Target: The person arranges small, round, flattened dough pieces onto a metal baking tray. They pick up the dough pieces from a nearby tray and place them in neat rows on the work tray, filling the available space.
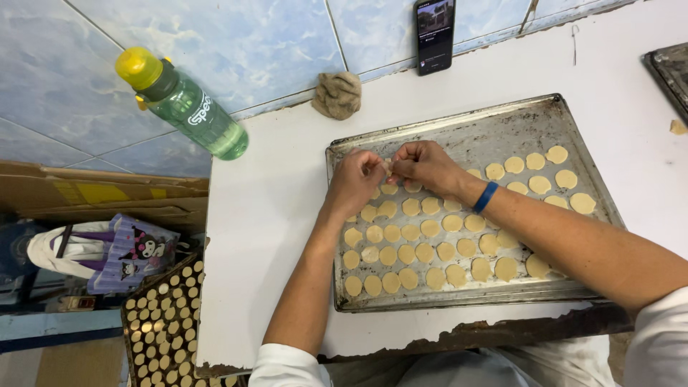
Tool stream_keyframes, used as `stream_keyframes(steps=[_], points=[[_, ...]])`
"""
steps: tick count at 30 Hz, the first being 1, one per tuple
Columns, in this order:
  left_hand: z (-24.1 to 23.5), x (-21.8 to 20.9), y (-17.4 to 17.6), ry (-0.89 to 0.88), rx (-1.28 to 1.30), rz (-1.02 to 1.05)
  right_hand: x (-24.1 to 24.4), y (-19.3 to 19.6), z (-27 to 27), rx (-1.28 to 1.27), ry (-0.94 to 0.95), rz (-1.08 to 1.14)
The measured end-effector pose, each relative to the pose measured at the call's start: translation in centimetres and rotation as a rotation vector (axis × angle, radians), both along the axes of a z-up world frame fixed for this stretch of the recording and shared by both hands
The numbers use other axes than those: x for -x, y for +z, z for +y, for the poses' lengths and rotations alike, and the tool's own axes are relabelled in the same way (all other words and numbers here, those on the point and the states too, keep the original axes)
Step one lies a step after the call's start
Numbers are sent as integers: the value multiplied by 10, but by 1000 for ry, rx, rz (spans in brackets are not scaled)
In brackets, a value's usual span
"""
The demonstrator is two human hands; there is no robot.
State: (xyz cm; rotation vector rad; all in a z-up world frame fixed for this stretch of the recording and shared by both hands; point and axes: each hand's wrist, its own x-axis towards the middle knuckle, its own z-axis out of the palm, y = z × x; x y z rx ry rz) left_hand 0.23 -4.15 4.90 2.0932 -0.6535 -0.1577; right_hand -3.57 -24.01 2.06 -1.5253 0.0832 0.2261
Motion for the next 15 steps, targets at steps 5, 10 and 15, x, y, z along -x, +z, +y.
stream_keyframes(steps=[5, 10, 15], points=[[-6, -7, -10, -9, -36, -28, -1, -8, -13, 29, 20, -12], [-12, -10, -3, 61, -231, 36, -2, -10, -23, -19, -41, 27], [-33, -3, 2, -43, -34, 79, 6, -7, -31, 89, -1, -25]])
